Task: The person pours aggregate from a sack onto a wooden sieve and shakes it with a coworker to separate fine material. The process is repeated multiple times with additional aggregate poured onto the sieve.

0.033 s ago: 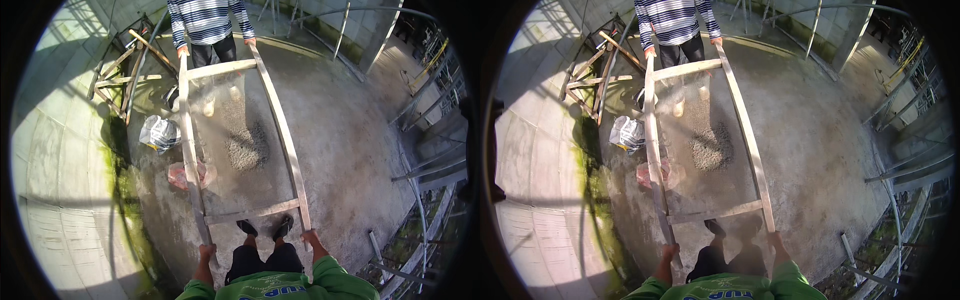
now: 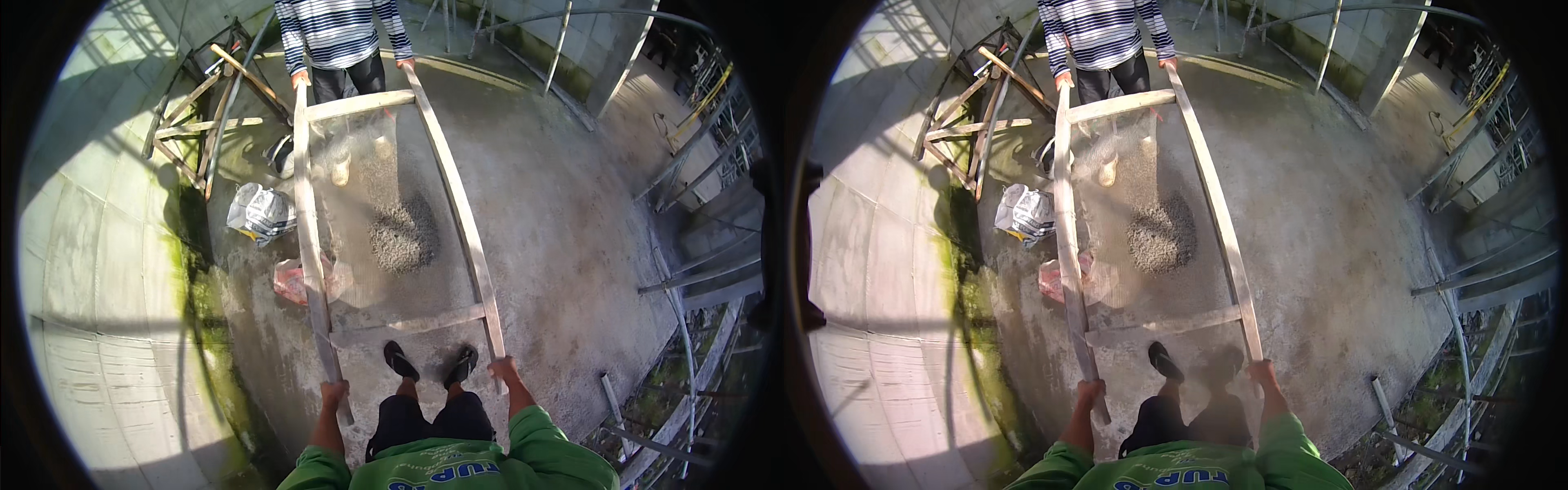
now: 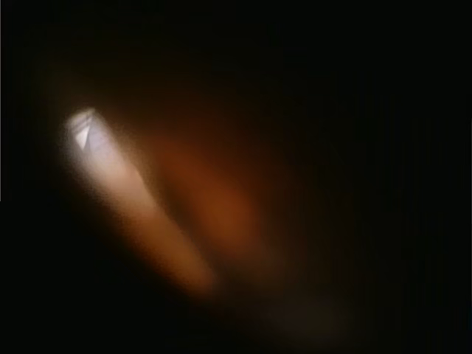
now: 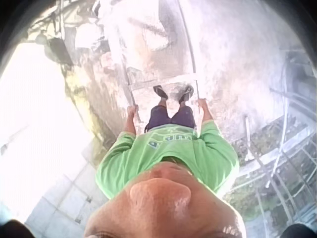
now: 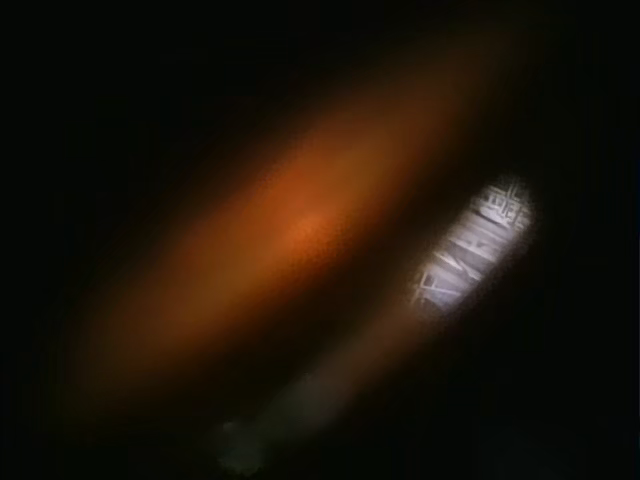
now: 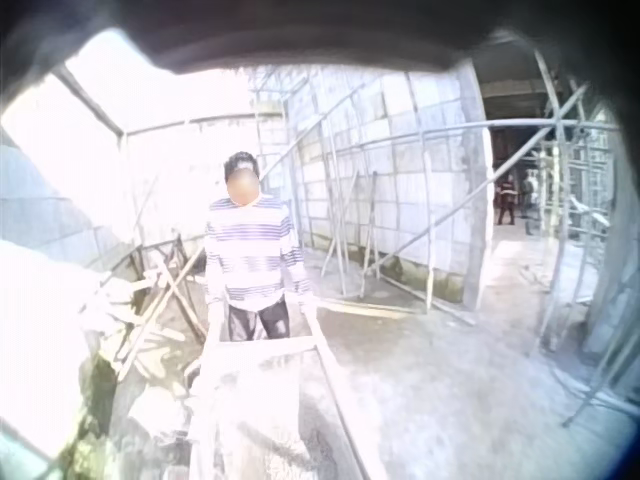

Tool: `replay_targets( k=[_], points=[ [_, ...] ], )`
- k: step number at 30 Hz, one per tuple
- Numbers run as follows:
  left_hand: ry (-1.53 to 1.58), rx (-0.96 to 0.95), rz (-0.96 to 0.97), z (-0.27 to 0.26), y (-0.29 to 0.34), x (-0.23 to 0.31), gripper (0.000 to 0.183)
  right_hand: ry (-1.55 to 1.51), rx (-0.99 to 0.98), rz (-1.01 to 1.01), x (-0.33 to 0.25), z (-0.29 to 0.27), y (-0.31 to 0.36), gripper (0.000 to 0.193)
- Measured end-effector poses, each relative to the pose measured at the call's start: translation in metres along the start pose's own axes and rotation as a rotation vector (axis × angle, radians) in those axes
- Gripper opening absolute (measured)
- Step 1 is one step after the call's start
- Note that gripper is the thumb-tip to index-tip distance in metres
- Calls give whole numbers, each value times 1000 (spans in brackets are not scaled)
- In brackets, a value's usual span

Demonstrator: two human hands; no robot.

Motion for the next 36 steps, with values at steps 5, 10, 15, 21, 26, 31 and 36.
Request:
replay_targets(
  k=[5,10,15,21,26,31,36],
  points=[
    [-31,148,259,-67,-32,196,23,-189,15,-271,-237,-50,55,17],
    [60,108,245,-55,-6,122,19,-196,35,-150,-130,-1,29,27],
    [-170,187,-80,-36,78,-57,28,179,-118,-7,80,49,46,35],
    [6,132,-51,-32,30,-49,31,190,-109,179,60,48,-3,38],
    [-27,151,215,-41,-18,173,20,-147,61,-213,-171,-43,12,27],
    [9,143,221,-43,-16,179,20,-131,138,-197,-164,-40,13,32],
    [-163,124,-131,-10,66,4,39,321,1,-28,40,17,27,34]
  ],
)
Point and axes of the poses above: each hand's wrist, its own y-axis away from the middle knuckle, its own z-axis out of the palm, x = y × z, the point moved 1 cm from there along -y, towards the middle knuckle, and after that the axes turned 9 degrees about z, right-handed, at the moved point
